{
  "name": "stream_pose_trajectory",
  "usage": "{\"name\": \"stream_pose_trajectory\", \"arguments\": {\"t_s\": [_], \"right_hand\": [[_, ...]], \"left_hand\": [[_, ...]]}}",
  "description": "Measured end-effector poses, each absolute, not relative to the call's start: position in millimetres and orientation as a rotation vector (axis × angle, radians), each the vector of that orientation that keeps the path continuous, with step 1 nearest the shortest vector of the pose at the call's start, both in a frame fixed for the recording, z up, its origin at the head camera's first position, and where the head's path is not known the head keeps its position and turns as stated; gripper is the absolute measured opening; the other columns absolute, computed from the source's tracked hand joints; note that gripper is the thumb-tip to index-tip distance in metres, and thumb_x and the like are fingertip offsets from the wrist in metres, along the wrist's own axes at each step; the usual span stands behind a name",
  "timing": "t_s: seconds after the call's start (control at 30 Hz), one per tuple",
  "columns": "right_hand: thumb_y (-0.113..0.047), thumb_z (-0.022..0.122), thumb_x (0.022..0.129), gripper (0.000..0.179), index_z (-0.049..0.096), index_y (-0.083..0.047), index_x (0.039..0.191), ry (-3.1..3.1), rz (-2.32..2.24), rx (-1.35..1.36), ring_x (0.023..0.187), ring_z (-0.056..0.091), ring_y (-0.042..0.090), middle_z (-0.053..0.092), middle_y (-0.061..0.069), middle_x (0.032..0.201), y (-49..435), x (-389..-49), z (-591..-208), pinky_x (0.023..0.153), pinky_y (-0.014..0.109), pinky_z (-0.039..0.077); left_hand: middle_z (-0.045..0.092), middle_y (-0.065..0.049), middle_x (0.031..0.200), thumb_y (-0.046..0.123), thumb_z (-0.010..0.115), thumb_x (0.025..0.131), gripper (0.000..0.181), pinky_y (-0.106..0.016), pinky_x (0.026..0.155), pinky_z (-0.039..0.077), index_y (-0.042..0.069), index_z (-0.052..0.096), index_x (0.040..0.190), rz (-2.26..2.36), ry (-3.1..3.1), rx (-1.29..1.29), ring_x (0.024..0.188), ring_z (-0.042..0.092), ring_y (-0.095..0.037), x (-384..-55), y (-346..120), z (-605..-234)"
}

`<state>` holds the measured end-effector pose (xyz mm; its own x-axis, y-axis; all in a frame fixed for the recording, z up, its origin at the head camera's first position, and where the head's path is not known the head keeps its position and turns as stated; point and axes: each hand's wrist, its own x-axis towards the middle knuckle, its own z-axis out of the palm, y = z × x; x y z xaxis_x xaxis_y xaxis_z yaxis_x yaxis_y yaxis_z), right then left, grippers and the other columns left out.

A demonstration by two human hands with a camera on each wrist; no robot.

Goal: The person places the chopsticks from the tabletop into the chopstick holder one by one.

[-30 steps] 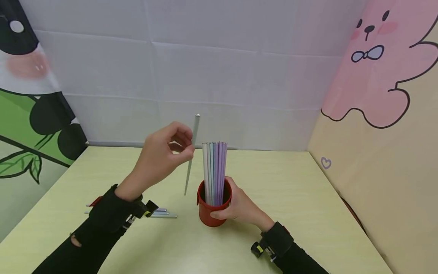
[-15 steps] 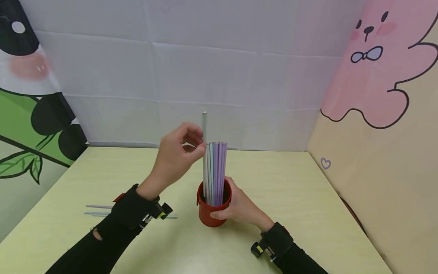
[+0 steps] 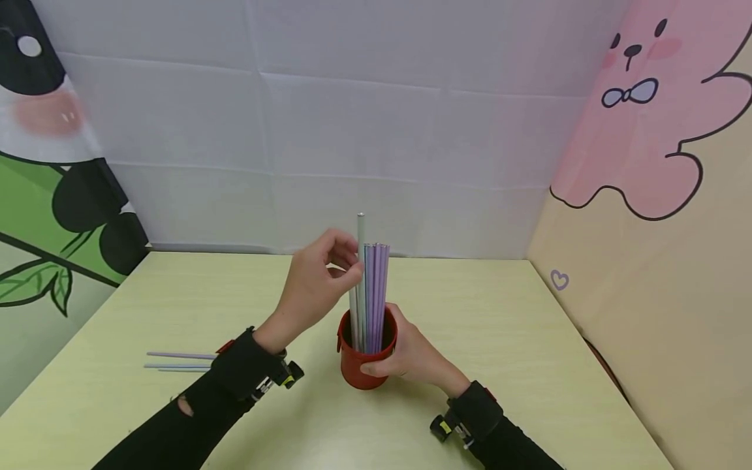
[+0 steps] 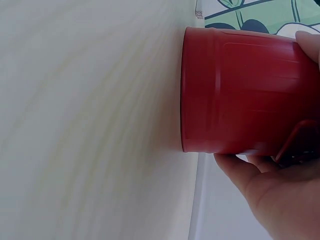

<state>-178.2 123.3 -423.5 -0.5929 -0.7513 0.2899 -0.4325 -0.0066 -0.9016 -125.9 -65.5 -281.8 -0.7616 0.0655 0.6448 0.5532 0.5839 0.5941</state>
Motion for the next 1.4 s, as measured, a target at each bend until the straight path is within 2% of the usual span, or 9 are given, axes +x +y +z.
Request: {"name": "stream_pose_trajectory", "arguments": {"t_s": [0.27, 0.53, 0.93, 1.07, 1.27, 1.4], "right_hand": [[-0.028, 0.085, 0.072, 0.092, 0.024, -0.032, 0.141, 1.988, -1.638, -1.229, 0.116, 0.049, 0.015, 0.048, -0.007, 0.132, 123.0, -175.9, -421.7, 0.092, 0.037, 0.047], [-0.024, 0.084, 0.072, 0.093, 0.023, -0.032, 0.141, 1.978, -1.649, -1.244, 0.117, 0.049, 0.015, 0.048, -0.007, 0.133, 123.2, -176.0, -422.0, 0.092, 0.037, 0.047], [-0.023, 0.084, 0.072, 0.092, 0.024, -0.031, 0.141, 1.999, -1.646, -1.234, 0.118, 0.049, 0.015, 0.047, -0.008, 0.133, 122.7, -175.6, -420.5, 0.091, 0.037, 0.048], [-0.023, 0.084, 0.072, 0.092, 0.024, -0.030, 0.141, 2.020, -1.637, -1.251, 0.118, 0.048, 0.015, 0.046, -0.007, 0.133, 123.0, -175.0, -420.7, 0.091, 0.037, 0.048], [-0.013, 0.082, 0.073, 0.089, 0.025, -0.016, 0.142, 2.018, -1.636, -1.274, 0.118, 0.049, 0.021, 0.047, 0.003, 0.134, 126.1, -162.0, -400.0, 0.093, 0.043, 0.046], [-0.010, 0.080, 0.074, 0.087, 0.025, -0.012, 0.142, 2.004, -1.638, -1.277, 0.118, 0.049, 0.024, 0.046, 0.007, 0.134, 127.8, -156.2, -389.8, 0.093, 0.045, 0.046]], "left_hand": [[0.061, 0.006, 0.088, 0.009, 0.067, 0.085, 0.027, -0.023, 0.068, 0.055, 0.016, 0.054, 0.107, -1.085, -2.324, -0.466, 0.078, 0.060, -0.004, -126.9, -71.8, -293.1], [0.061, 0.007, 0.089, 0.009, 0.068, 0.084, 0.028, -0.023, 0.068, 0.054, 0.014, 0.055, 0.109, -1.022, -2.337, -0.449, 0.078, 0.060, -0.004, -120.4, -83.5, -287.6], [0.055, 0.017, 0.099, 0.021, 0.075, 0.080, 0.031, -0.025, 0.075, 0.052, 0.027, 0.055, 0.103, -0.648, -2.487, -0.553, 0.084, 0.055, 0.000, -95.9, -117.4, -280.2], [0.054, 0.021, 0.099, 0.023, 0.076, 0.078, 0.033, -0.028, 0.073, 0.051, 0.031, 0.056, 0.103, -0.514, -2.524, -0.546, 0.085, 0.053, 0.001, -87.1, -136.0, -287.6], [0.051, 0.025, 0.105, 0.032, 0.077, 0.075, 0.039, -0.028, 0.066, 0.049, 0.033, 0.056, 0.108, -0.358, -2.564, -0.537, 0.090, 0.051, 0.001, -75.2, -161.1, -300.6], [0.050, 0.022, 0.110, 0.037, 0.078, 0.072, 0.049, -0.028, 0.064, 0.049, 0.030, 0.056, 0.115, -0.277, -2.600, -0.529, 0.094, 0.050, -0.001, -64.7, -173.1, -308.3]]}}
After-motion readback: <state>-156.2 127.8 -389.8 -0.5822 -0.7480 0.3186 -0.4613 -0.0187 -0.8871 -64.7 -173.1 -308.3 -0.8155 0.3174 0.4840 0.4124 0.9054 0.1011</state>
